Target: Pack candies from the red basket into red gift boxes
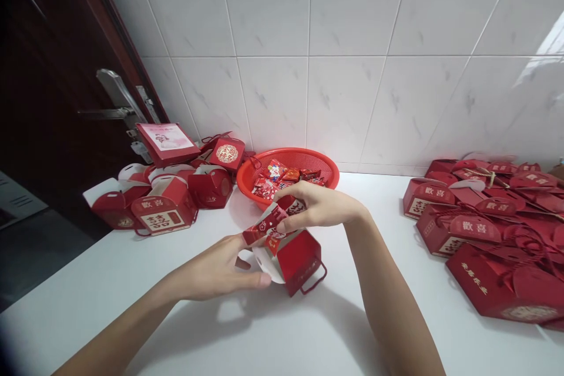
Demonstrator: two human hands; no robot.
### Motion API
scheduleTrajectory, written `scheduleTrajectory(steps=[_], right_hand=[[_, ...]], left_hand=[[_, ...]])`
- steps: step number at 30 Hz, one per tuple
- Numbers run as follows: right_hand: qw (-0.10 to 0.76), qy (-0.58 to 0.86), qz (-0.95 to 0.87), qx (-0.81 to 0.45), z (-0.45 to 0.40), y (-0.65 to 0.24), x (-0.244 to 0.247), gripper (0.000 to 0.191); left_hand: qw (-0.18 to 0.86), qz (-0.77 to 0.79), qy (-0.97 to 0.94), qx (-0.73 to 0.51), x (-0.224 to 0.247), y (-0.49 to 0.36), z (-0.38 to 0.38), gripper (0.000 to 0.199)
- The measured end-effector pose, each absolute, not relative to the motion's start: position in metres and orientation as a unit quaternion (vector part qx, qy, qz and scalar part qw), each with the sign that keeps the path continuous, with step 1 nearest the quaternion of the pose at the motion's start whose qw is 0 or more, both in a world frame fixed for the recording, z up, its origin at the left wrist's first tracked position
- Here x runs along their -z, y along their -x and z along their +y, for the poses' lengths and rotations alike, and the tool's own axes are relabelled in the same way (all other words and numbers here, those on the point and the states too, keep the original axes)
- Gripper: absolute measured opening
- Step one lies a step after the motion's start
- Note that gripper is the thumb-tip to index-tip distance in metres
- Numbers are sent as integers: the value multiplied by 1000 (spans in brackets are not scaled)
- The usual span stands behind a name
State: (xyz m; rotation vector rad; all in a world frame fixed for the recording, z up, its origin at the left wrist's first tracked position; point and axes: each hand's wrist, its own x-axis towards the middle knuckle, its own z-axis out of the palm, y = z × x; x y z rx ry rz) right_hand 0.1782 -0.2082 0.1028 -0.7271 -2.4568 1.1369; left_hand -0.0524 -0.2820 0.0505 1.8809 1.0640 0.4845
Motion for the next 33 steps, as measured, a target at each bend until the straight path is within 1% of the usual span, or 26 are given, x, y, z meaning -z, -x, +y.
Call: scheduleTrajectory(steps=[2,3,7,10,17,20,26,30,33], right_hand=[[171,254,-859,-411,-208,-180,-103,24],[177,256,-850,-425,-207,-181,-102,26],[202,256,-812,-485,-204,-185,-98,32],[208,259,-805,-492,-204,-187,-98,31],[188,334,-805,-454,-206,-194,-105,33],[179,344,-811,-438,-206,-198,-108,33],[141,328,-830,-428,-207,-202,-109,28],[135,324,-853,-387,-206,-203,-110,26],[113,320,-869,-361,-206,-203,-110,21]], left_hand=[[454,444,-744,-209,-47,50,-281,35],[443,459,-738,-219,-45,49,-280,34],[378,509,-736,-234,-37,44,-278,39],[333,542,-736,-231,-32,37,-276,36],[315,573,-727,-209,-31,25,-270,28],[309,563,-737,-209,-36,20,-271,29],[294,558,-752,-189,-40,8,-274,32],[289,567,-749,-182,-40,5,-273,39],[310,536,-762,-190,-42,6,-272,34]])
